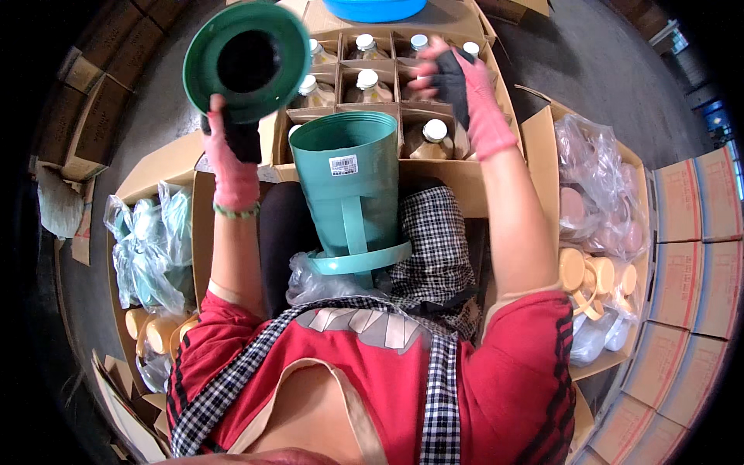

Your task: The person sits on the floor and packs thermos flasks into cardboard boxes. They unwrap the flasks from plastic, remove the lids, place the inner glass bottles into the outer containers, and reassemble them before placing them into the boxes.

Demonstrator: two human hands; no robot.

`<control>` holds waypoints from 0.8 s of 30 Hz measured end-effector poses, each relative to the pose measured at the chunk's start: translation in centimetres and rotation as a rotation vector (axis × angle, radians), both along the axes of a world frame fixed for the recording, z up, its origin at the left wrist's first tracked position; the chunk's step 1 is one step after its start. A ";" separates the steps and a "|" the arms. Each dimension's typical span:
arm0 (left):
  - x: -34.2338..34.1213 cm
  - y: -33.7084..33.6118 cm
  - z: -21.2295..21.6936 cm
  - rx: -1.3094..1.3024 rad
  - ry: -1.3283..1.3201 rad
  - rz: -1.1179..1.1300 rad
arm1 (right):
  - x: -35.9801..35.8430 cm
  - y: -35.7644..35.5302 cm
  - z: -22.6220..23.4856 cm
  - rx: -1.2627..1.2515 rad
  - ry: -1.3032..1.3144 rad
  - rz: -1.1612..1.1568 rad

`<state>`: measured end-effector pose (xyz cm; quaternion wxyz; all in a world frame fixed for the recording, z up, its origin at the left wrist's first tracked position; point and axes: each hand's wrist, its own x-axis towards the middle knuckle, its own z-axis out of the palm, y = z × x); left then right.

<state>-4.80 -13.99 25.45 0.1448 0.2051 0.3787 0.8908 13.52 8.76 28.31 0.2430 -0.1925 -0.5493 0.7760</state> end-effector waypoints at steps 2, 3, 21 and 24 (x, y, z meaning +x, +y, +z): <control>-3.4 1.1 -4.6 0.234 -0.270 -0.239 | 1.4 6.6 -8.3 0.648 -0.518 -0.366; -3.1 0.9 -6.6 0.214 -0.301 -0.196 | 1.0 6.0 -10.2 0.837 -0.721 -0.305; -3.0 2.3 -11.5 0.304 -0.584 -0.255 | -2.8 6.1 -17.6 1.260 -1.197 0.367; -3.8 2.7 -12.5 0.294 -0.639 -0.251 | -2.2 4.8 -16.7 1.237 -1.216 0.212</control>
